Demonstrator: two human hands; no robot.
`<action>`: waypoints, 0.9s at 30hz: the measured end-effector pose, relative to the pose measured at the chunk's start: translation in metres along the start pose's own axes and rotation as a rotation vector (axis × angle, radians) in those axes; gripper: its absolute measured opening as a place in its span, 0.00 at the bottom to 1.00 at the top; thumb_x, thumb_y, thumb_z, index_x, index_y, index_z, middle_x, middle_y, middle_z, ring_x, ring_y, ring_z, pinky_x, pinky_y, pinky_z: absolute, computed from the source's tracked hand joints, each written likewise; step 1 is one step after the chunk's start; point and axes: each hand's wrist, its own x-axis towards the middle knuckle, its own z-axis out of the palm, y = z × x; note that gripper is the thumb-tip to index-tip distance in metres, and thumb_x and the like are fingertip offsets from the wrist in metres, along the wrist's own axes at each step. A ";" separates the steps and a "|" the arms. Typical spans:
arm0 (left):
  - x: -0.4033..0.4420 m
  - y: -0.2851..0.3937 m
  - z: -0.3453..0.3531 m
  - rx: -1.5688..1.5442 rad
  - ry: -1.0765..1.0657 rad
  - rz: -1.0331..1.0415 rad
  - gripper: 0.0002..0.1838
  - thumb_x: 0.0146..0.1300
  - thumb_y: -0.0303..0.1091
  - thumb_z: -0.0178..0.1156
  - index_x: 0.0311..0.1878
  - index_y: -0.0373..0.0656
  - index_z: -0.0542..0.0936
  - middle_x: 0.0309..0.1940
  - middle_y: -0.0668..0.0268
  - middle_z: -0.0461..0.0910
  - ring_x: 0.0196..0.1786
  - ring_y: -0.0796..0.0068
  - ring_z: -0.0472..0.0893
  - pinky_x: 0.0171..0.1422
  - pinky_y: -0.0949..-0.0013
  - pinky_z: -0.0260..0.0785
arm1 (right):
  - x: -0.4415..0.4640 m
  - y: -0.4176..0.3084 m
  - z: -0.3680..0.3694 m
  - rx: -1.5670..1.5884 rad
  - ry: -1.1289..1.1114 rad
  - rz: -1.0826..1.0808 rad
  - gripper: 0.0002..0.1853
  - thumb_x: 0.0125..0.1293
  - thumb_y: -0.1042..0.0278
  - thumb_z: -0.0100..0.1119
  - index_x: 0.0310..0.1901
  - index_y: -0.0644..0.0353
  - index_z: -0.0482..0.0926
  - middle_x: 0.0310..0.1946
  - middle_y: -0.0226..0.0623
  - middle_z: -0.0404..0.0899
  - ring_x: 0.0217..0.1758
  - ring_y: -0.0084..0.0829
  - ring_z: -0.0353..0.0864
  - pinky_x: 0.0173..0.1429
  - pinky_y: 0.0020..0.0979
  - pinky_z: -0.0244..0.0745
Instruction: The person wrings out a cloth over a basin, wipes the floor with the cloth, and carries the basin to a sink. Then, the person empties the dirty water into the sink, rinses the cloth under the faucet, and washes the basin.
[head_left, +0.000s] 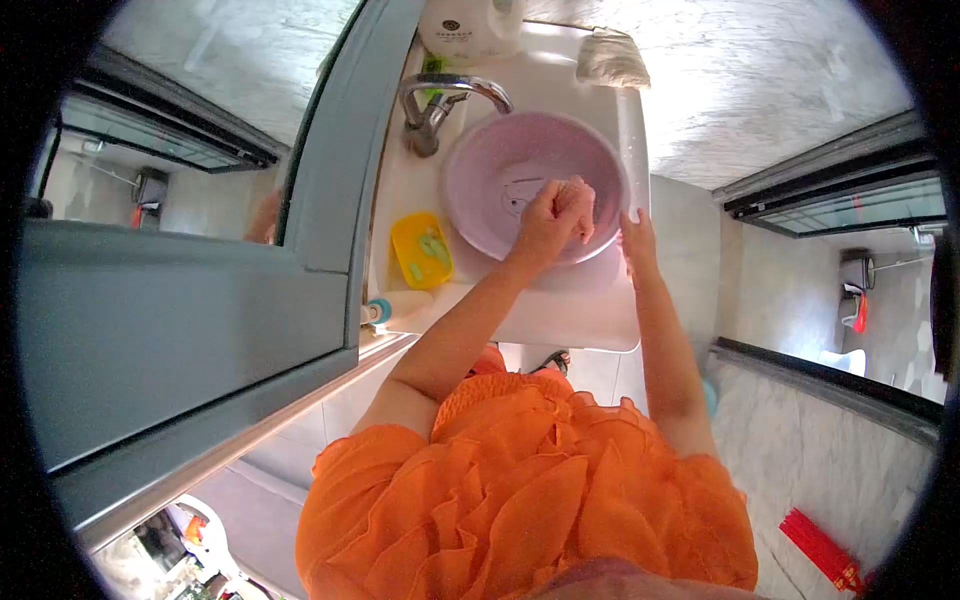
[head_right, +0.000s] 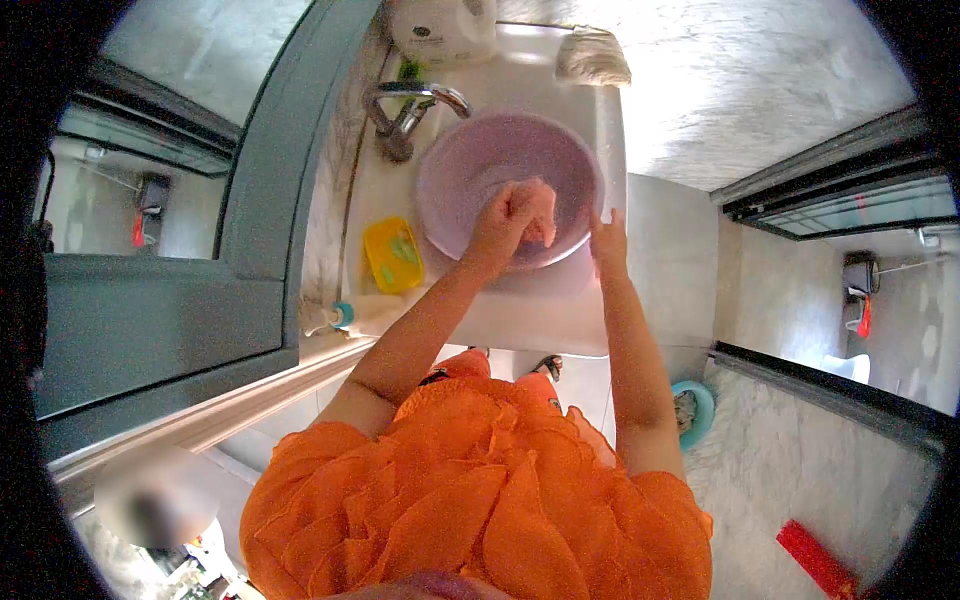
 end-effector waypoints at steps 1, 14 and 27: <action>0.005 -0.009 -0.003 -0.038 0.049 -0.017 0.09 0.65 0.36 0.53 0.35 0.40 0.72 0.27 0.68 0.75 0.28 0.81 0.73 0.34 0.75 0.66 | -0.004 0.003 0.004 -0.354 0.181 -0.256 0.26 0.61 0.61 0.59 0.58 0.62 0.66 0.53 0.42 0.71 0.52 0.35 0.72 0.55 0.36 0.69; 0.054 -0.070 -0.063 0.555 0.232 -0.138 0.17 0.65 0.44 0.49 0.43 0.37 0.74 0.35 0.55 0.79 0.36 0.60 0.79 0.39 0.61 0.70 | -0.008 -0.055 0.027 -0.217 -0.485 -0.441 0.17 0.66 0.66 0.49 0.55 0.60 0.73 0.47 0.36 0.78 0.52 0.30 0.74 0.57 0.29 0.66; 0.155 -0.038 -0.142 1.410 0.433 0.484 0.14 0.56 0.30 0.53 0.47 0.39 0.74 0.48 0.52 0.73 0.53 0.51 0.72 0.57 0.54 0.64 | 0.048 -0.070 0.053 0.729 -0.581 0.295 0.18 0.70 0.57 0.42 0.52 0.58 0.72 0.45 0.35 0.76 0.47 0.31 0.76 0.49 0.35 0.74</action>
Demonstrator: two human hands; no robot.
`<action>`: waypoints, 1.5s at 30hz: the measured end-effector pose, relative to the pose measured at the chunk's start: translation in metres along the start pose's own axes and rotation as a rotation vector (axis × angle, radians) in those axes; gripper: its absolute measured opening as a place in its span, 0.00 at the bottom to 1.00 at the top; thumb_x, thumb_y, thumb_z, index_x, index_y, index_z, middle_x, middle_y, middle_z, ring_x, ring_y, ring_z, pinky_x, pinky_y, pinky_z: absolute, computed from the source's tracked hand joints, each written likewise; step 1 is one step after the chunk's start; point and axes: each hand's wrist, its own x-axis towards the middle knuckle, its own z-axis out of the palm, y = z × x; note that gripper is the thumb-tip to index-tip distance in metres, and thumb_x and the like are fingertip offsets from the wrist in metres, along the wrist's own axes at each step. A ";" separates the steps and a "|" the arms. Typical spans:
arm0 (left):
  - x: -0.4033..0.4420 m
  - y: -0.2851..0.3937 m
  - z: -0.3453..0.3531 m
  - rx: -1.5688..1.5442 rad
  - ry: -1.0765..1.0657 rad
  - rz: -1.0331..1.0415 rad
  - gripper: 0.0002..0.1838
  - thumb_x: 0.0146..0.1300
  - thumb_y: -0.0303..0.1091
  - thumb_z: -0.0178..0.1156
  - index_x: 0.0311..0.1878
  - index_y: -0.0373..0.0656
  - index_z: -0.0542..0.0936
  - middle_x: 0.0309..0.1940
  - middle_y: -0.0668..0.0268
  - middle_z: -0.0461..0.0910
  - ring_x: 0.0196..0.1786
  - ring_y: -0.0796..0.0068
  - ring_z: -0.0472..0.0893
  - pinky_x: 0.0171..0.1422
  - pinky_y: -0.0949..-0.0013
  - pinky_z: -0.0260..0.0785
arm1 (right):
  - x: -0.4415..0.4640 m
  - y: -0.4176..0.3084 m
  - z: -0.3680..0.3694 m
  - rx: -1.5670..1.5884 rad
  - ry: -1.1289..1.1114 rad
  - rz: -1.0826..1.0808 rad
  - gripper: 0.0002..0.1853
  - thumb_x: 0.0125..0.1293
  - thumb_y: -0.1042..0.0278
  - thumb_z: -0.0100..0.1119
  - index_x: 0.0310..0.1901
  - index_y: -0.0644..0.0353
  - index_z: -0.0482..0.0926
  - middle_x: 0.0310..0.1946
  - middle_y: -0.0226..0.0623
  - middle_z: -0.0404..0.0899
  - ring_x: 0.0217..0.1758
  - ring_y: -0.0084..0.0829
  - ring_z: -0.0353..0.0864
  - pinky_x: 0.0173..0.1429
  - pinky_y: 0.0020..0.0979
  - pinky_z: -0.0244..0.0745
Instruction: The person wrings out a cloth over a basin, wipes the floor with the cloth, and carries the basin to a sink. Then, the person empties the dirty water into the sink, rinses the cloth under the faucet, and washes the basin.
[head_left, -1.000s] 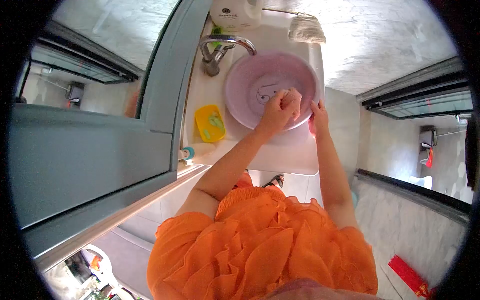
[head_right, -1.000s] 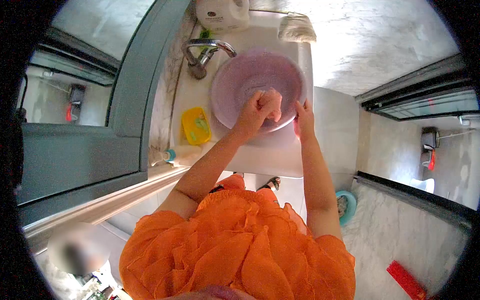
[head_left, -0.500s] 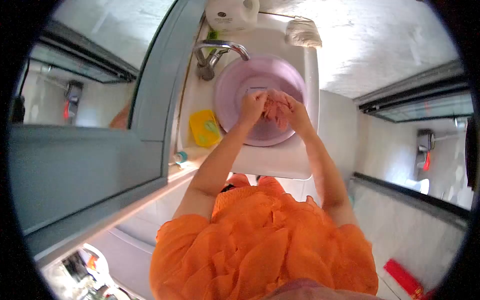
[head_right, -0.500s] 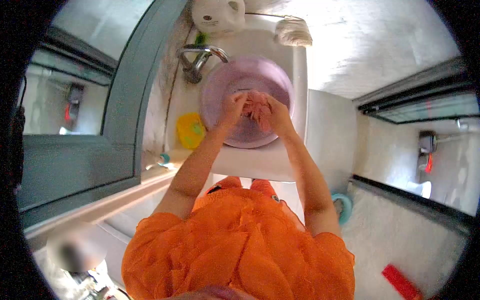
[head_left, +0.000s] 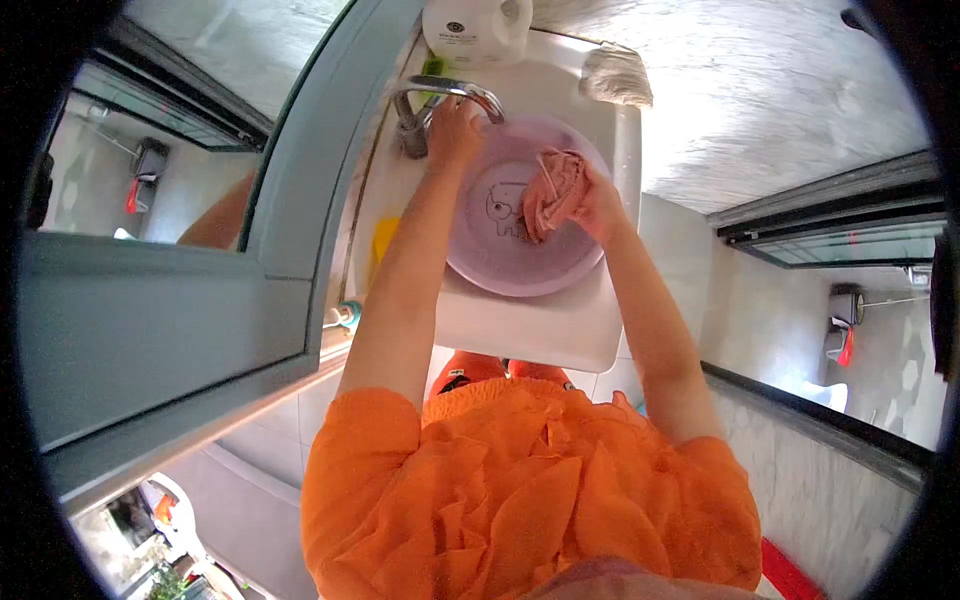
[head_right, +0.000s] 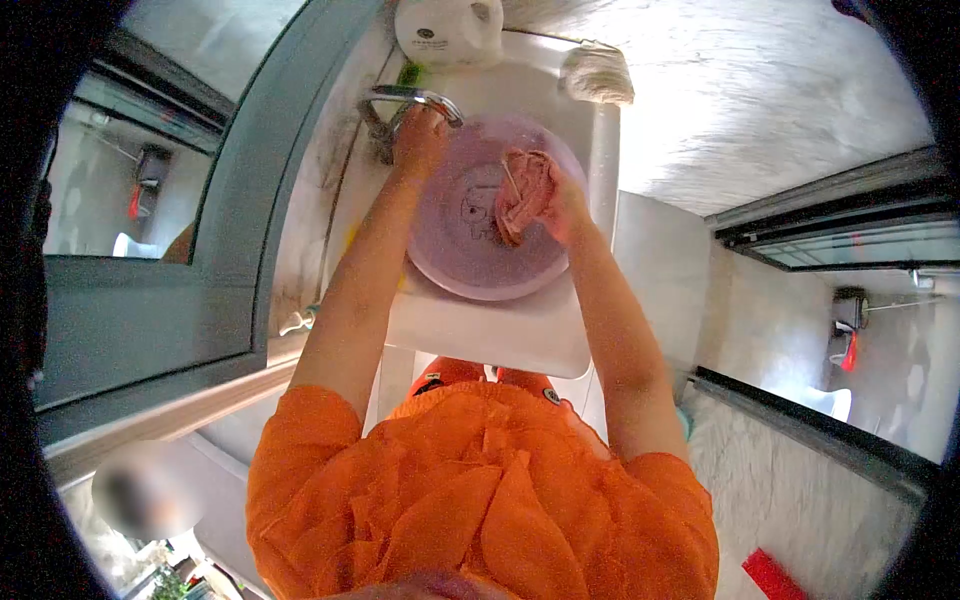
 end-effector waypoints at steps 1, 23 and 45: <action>0.008 -0.009 0.010 0.011 -0.085 -0.085 0.15 0.57 0.30 0.52 0.47 0.39 0.74 0.47 0.51 0.74 0.52 0.50 0.72 0.56 0.54 0.65 | 0.005 0.003 0.002 0.031 -0.010 0.000 0.18 0.70 0.56 0.42 0.52 0.58 0.71 0.45 0.35 0.76 0.47 0.31 0.76 0.48 0.35 0.74; -0.036 -0.011 0.047 -0.981 -0.321 -0.755 0.24 0.62 0.47 0.50 0.51 0.36 0.73 0.45 0.55 0.77 0.52 0.59 0.75 0.55 0.60 0.67 | 0.050 -0.008 0.052 -0.130 -0.237 0.308 0.14 0.68 0.55 0.47 0.43 0.56 0.75 0.38 0.32 0.78 0.40 0.28 0.76 0.40 0.35 0.73; -0.054 0.003 0.009 -0.747 -0.370 -0.232 0.13 0.54 0.40 0.63 0.38 0.41 0.78 0.27 0.66 0.79 0.29 0.70 0.77 0.34 0.66 0.69 | 0.074 0.039 -0.001 -0.816 -0.004 -0.237 0.12 0.58 0.70 0.55 0.43 0.63 0.78 0.35 0.32 0.79 0.38 0.25 0.75 0.41 0.29 0.70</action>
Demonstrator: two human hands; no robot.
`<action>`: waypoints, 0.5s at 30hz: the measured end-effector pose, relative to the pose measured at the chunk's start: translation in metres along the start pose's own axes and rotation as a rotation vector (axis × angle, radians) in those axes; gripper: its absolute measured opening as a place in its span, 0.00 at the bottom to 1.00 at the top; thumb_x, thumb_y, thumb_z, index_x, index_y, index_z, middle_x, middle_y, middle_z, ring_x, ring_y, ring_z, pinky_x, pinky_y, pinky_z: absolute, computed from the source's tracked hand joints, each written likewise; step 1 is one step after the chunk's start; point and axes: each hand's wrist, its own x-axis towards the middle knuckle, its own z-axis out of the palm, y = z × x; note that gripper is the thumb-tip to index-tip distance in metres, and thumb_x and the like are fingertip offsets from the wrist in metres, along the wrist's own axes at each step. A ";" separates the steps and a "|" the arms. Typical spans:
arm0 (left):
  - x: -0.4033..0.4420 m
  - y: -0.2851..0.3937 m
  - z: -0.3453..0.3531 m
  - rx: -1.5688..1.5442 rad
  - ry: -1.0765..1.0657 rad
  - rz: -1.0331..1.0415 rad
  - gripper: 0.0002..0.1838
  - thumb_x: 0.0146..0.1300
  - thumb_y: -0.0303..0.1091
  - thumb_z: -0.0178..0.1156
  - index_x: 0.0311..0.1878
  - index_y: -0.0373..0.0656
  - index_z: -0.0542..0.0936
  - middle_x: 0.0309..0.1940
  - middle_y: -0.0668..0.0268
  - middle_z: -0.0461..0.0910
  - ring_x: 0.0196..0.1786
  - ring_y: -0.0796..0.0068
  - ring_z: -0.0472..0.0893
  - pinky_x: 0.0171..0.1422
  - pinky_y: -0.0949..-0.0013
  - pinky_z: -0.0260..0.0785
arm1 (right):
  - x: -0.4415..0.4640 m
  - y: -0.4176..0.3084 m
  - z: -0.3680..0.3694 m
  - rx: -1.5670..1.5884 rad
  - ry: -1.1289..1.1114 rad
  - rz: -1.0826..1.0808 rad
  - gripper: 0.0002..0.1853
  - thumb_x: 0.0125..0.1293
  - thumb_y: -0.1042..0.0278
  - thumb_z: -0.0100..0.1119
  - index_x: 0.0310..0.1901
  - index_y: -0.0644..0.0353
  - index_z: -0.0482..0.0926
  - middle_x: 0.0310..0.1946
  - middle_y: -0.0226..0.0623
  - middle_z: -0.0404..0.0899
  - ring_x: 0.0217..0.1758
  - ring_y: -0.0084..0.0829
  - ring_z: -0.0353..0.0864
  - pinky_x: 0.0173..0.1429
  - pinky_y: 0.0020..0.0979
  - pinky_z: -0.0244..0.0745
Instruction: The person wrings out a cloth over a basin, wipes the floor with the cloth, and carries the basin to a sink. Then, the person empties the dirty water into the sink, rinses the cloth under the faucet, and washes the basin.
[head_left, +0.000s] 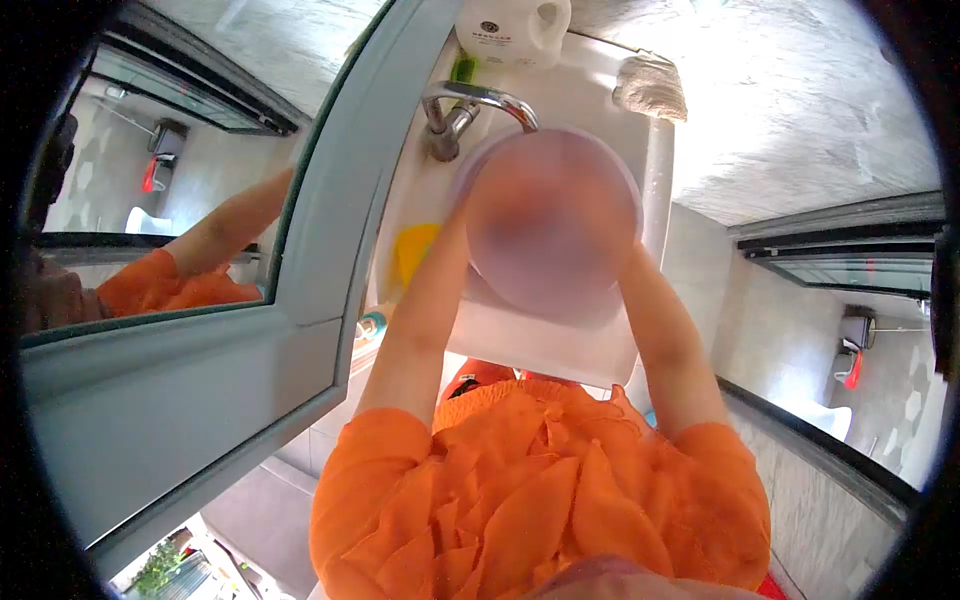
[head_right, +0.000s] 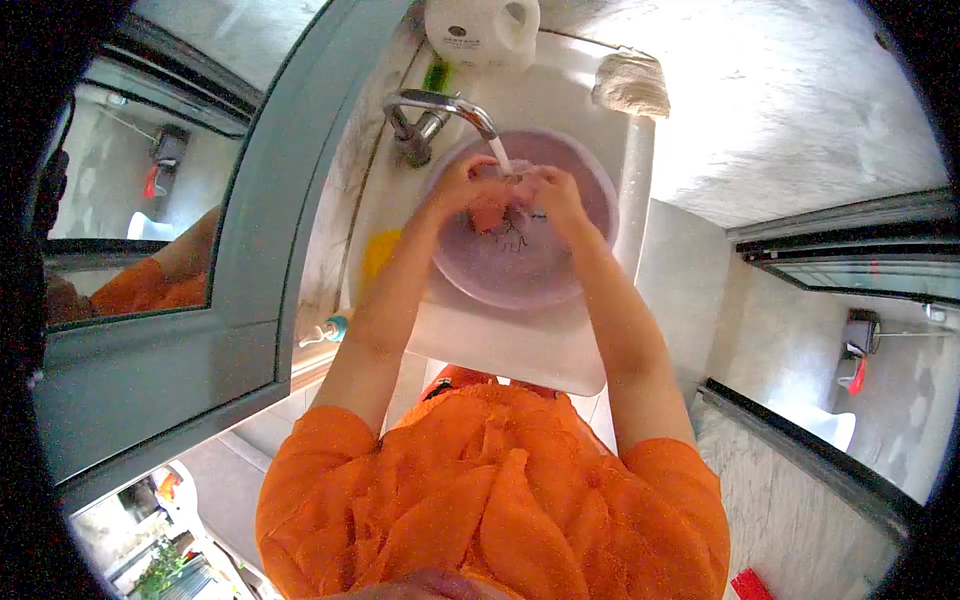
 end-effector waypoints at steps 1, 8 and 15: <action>-0.003 -0.001 -0.004 0.099 -0.023 -0.018 0.14 0.53 0.40 0.63 0.39 0.41 0.79 0.28 0.65 0.80 0.32 0.68 0.77 0.39 0.65 0.70 | 0.003 0.001 -0.009 0.053 -0.006 -0.011 0.11 0.58 0.71 0.54 0.43 0.63 0.78 0.35 0.32 0.78 0.38 0.24 0.74 0.40 0.29 0.69; -0.002 -0.021 0.000 0.464 0.076 -0.079 0.11 0.55 0.38 0.58 0.38 0.43 0.82 0.32 0.56 0.81 0.35 0.64 0.79 0.47 0.67 0.70 | -0.004 -0.053 -0.030 0.298 -0.212 -0.084 0.12 0.58 0.70 0.50 0.42 0.63 0.76 0.34 0.30 0.74 0.36 0.22 0.72 0.38 0.27 0.69; 0.020 -0.042 0.008 -0.661 0.053 -0.366 0.13 0.61 0.39 0.52 0.46 0.44 0.77 0.39 0.66 0.78 0.42 0.72 0.77 0.46 0.67 0.71 | 0.000 -0.075 -0.042 0.578 -0.242 0.089 0.16 0.60 0.62 0.54 0.46 0.61 0.75 0.37 0.32 0.77 0.37 0.21 0.74 0.35 0.28 0.72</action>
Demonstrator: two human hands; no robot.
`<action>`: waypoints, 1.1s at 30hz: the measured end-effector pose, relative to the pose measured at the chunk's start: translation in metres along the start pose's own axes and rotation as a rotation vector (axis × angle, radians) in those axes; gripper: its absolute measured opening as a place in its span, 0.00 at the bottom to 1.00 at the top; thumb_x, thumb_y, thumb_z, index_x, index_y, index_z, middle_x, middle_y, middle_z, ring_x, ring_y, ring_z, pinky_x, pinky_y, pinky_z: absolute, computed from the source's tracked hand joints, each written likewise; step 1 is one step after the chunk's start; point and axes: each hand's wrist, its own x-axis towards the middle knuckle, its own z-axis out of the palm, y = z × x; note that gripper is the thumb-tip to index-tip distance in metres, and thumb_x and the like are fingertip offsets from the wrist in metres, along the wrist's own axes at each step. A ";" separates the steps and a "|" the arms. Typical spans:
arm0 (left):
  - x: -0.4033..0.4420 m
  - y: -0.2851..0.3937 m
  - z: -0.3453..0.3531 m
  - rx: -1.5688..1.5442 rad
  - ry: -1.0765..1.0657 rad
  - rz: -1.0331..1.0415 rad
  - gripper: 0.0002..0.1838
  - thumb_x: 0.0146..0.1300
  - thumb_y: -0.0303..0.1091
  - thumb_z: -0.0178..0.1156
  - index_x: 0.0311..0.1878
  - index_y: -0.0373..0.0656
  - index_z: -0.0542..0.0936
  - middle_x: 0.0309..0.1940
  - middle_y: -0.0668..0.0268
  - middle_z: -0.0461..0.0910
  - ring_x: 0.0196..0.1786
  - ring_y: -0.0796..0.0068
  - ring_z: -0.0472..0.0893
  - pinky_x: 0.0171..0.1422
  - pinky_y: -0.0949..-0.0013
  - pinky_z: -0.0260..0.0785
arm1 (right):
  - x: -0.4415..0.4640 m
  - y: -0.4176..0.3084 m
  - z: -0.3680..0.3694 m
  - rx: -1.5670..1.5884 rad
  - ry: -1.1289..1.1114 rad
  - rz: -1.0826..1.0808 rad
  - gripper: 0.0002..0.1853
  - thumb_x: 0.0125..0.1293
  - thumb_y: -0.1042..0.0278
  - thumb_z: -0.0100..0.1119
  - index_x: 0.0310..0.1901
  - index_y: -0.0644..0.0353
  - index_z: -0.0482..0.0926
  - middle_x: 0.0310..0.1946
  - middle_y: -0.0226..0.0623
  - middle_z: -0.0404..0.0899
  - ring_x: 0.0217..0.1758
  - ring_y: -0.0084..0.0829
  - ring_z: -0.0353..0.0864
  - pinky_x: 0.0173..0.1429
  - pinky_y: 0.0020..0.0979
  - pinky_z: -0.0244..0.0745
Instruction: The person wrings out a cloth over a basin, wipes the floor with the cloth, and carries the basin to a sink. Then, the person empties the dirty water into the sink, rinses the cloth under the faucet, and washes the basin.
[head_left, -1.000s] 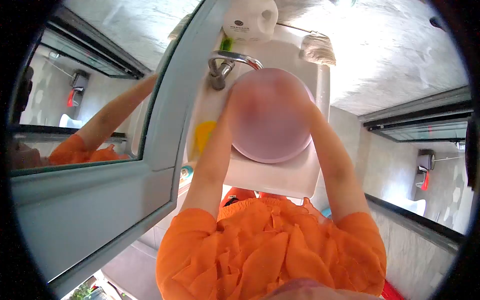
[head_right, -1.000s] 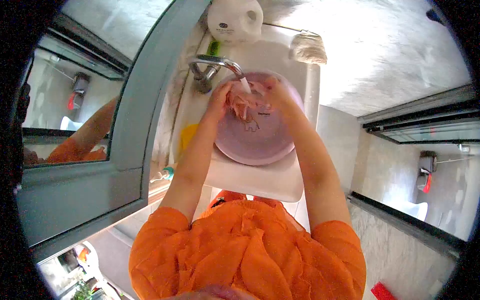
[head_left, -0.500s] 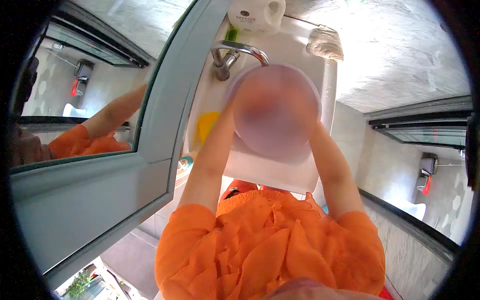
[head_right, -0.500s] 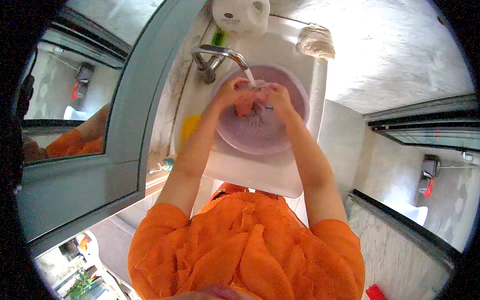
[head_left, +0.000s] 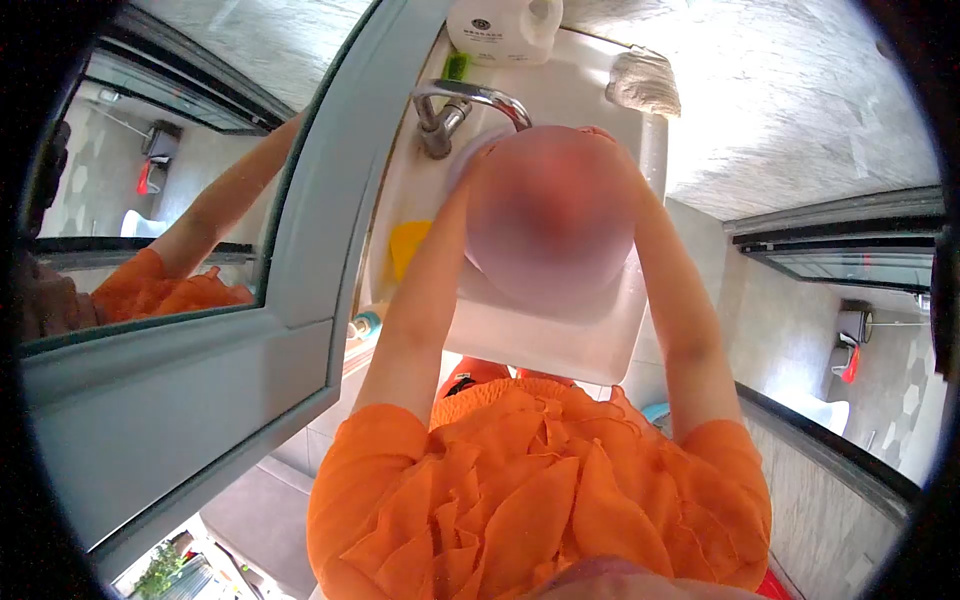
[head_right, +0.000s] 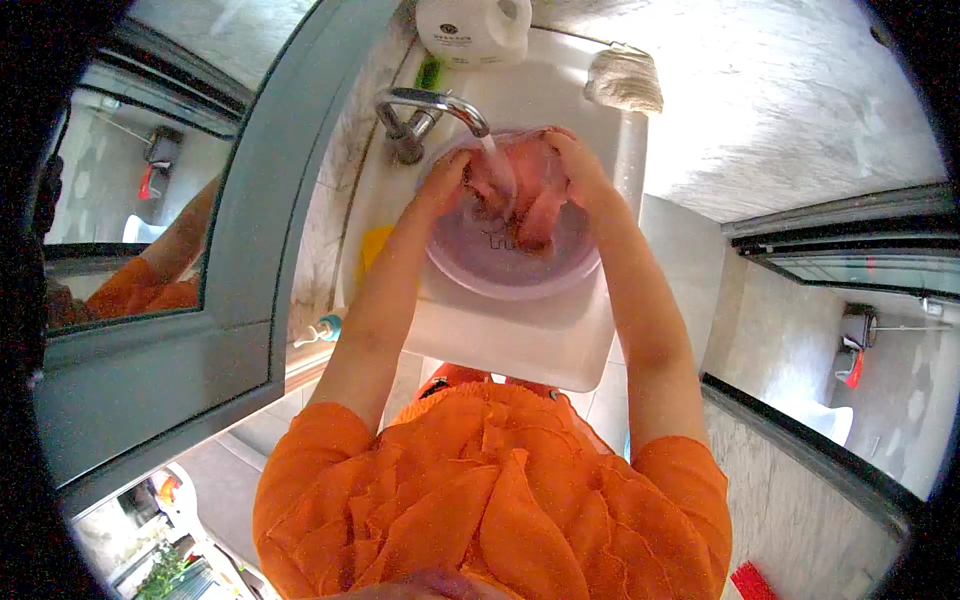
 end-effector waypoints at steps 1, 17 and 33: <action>0.009 -0.006 0.004 0.013 0.001 0.092 0.14 0.62 0.39 0.52 0.48 0.44 0.76 0.41 0.67 0.77 0.43 0.73 0.76 0.45 0.68 0.71 | 0.006 0.004 0.008 -0.089 0.165 -0.002 0.17 0.60 0.60 0.55 0.47 0.60 0.75 0.36 0.33 0.77 0.37 0.21 0.75 0.35 0.29 0.72; -0.023 0.048 0.005 1.081 -0.330 0.016 0.23 0.49 0.39 0.65 0.47 0.36 0.77 0.39 0.63 0.80 0.39 0.73 0.78 0.42 0.69 0.70 | 0.015 -0.001 0.009 -0.321 0.111 -0.029 0.12 0.64 0.65 0.48 0.47 0.57 0.74 0.40 0.30 0.76 0.45 0.26 0.75 0.45 0.25 0.71; -0.013 -0.046 0.027 1.358 -0.005 0.012 0.30 0.46 0.41 0.66 0.54 0.42 0.73 0.48 0.51 0.76 0.55 0.46 0.72 0.61 0.54 0.64 | 0.011 0.120 -0.038 -1.862 0.175 -0.123 0.28 0.51 0.55 0.65 0.55 0.53 0.73 0.51 0.53 0.72 0.55 0.43 0.72 0.55 0.43 0.68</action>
